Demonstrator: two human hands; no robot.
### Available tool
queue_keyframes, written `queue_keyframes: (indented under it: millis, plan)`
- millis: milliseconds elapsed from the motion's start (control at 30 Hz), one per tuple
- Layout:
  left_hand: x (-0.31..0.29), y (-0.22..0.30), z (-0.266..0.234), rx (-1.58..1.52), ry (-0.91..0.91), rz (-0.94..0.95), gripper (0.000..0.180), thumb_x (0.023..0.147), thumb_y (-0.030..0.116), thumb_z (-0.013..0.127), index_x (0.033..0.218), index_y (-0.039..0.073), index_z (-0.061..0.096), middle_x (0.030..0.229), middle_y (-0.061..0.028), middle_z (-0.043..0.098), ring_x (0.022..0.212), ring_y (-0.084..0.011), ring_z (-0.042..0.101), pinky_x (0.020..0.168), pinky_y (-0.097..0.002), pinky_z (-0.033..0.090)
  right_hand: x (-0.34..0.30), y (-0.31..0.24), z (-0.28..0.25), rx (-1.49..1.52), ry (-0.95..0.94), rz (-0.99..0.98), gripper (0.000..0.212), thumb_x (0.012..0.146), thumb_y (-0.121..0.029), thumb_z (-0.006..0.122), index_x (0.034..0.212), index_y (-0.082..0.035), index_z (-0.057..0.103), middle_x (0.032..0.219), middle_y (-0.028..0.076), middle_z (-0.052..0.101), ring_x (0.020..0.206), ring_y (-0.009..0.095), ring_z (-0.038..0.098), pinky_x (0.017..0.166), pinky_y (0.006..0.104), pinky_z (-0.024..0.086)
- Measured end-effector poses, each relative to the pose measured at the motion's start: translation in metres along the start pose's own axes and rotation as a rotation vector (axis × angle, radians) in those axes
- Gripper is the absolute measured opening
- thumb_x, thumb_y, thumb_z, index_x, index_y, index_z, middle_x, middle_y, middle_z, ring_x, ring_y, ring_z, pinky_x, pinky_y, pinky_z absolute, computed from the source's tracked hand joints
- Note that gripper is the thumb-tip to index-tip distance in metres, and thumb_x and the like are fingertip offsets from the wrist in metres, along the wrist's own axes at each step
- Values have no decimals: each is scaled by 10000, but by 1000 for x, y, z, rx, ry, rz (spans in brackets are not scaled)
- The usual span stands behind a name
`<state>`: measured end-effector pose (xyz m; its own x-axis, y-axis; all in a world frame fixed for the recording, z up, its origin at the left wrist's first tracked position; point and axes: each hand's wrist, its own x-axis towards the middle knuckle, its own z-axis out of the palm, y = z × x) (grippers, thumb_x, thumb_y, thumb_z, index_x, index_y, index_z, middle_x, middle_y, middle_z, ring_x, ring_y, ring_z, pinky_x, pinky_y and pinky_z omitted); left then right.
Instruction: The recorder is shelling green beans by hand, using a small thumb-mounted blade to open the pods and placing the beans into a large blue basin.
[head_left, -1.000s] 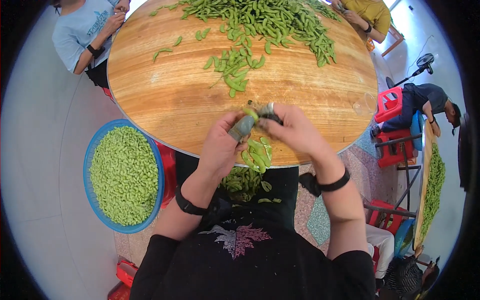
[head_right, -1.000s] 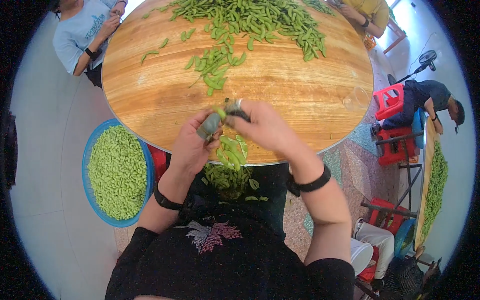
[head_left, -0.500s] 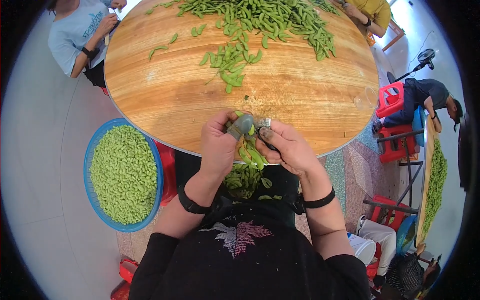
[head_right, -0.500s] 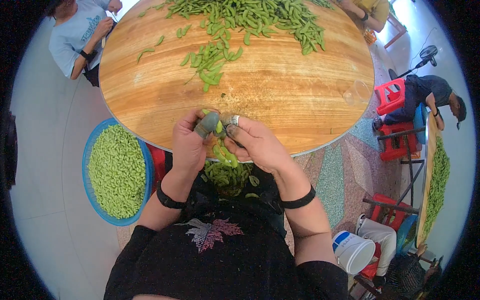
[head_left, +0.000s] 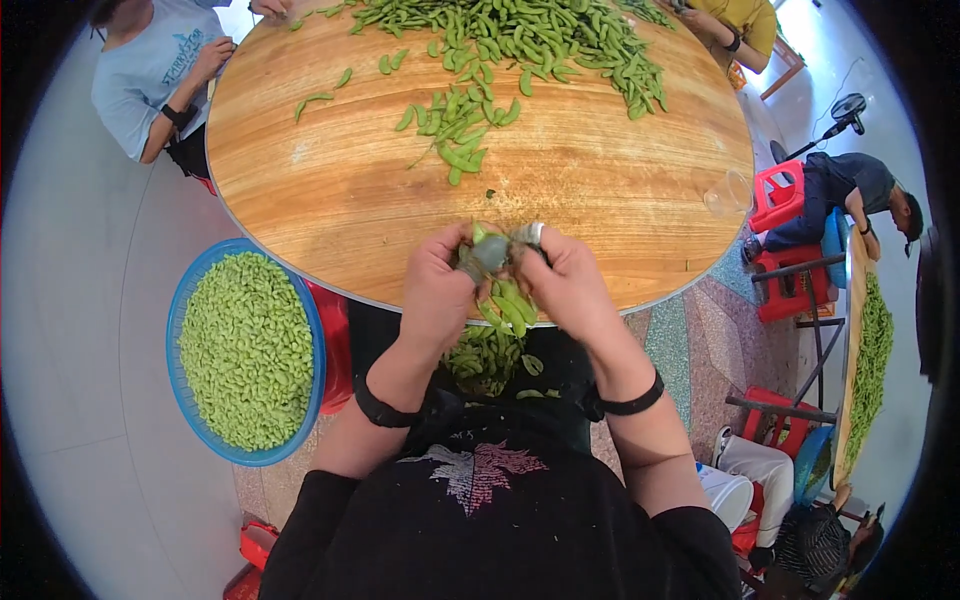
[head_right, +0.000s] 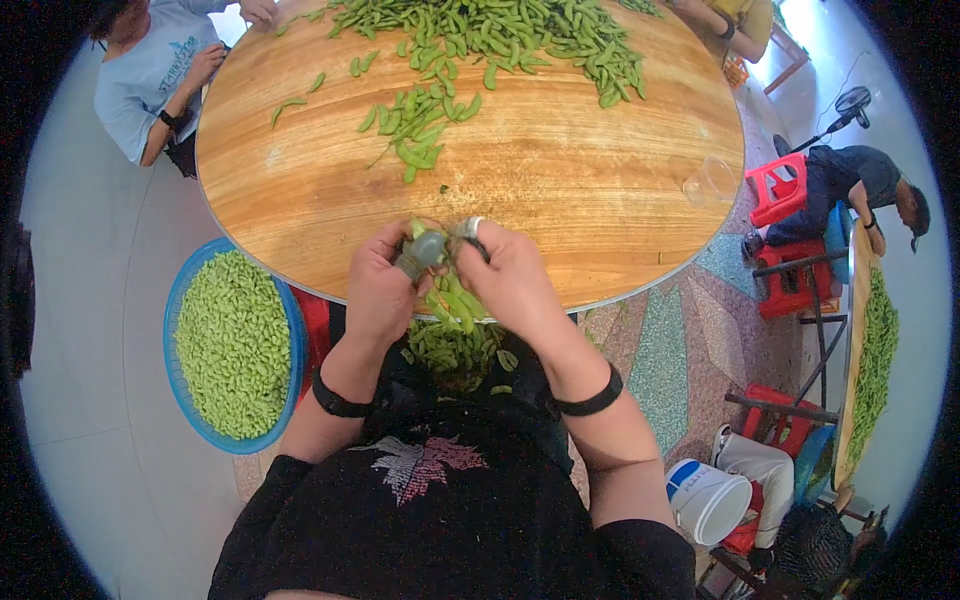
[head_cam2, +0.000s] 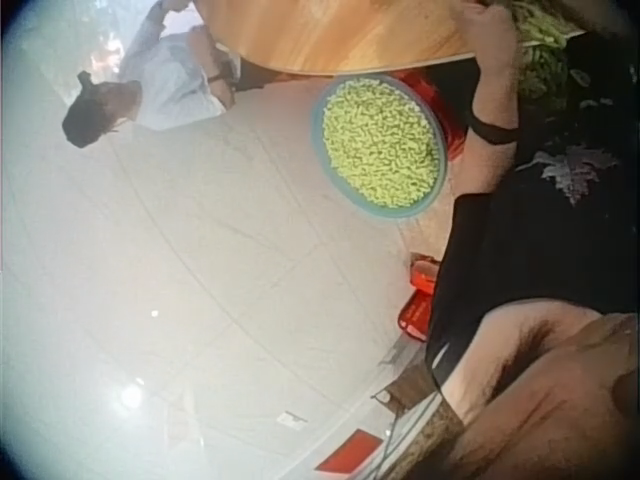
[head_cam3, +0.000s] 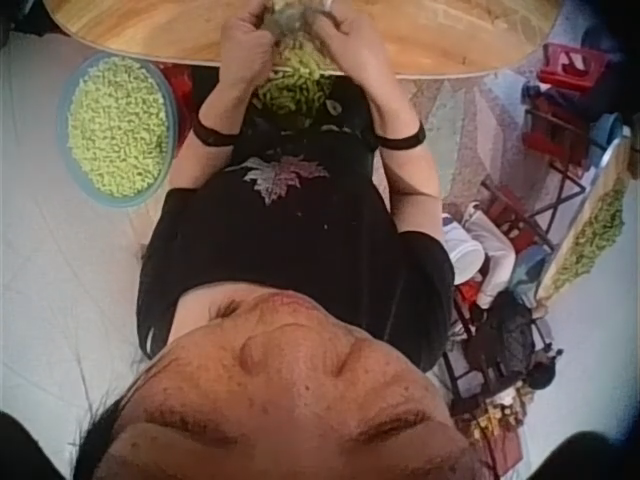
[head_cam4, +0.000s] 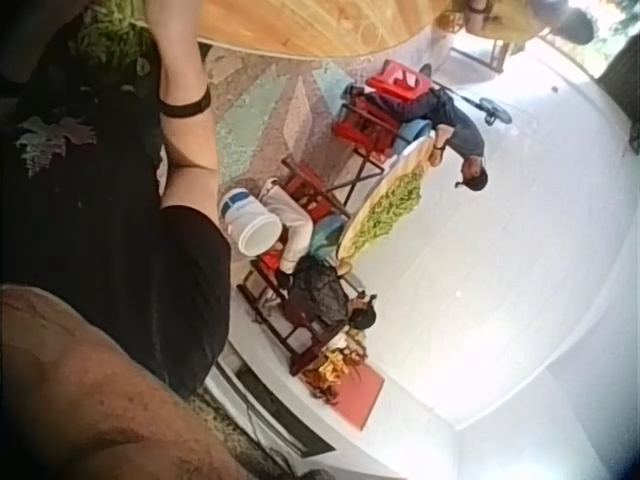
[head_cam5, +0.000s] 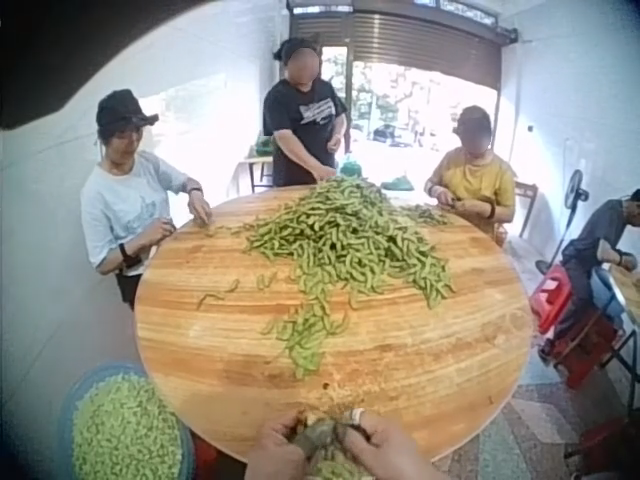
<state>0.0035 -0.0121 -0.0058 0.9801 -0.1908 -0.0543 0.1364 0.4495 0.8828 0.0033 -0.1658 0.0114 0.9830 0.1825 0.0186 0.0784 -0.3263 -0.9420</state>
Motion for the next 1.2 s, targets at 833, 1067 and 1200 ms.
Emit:
queue_keyframes:
  millis: [833, 1067, 1200]
  plan:
    - [-17, 28, 10, 771, -81, 262, 495, 757, -64, 534, 1235, 62, 509, 833, -134, 630, 723, -264, 616, 663, -302, 473, 32, -30, -38, -339, -136, 41, 209, 796, -182, 599, 762, 22, 576, 547, 42, 476, 525, 99, 427, 495, 287, 369]
    - [-13, 9, 6, 611, -21, 329, 312, 757, -19, 637, 1065, 29, 616, 789, -41, 625, 697, -139, 581, 631, -248, 456, -1, -31, -27, -73, -183, -8, 217, 880, -220, 528, 816, -20, 578, 569, 34, 459, 519, 94, 419, 481, 265, 340]
    - [-5, 16, 1, -186, 115, -139, 187, 851, 112, 600, 1016, 32, 631, 864, 24, 610, 725, -45, 530, 591, -184, 416, -4, -27, -24, 282, -163, 90, 238, 968, -262, 393, 962, -60, 519, 586, -73, 382, 461, 24, 279, 419, 183, 224]
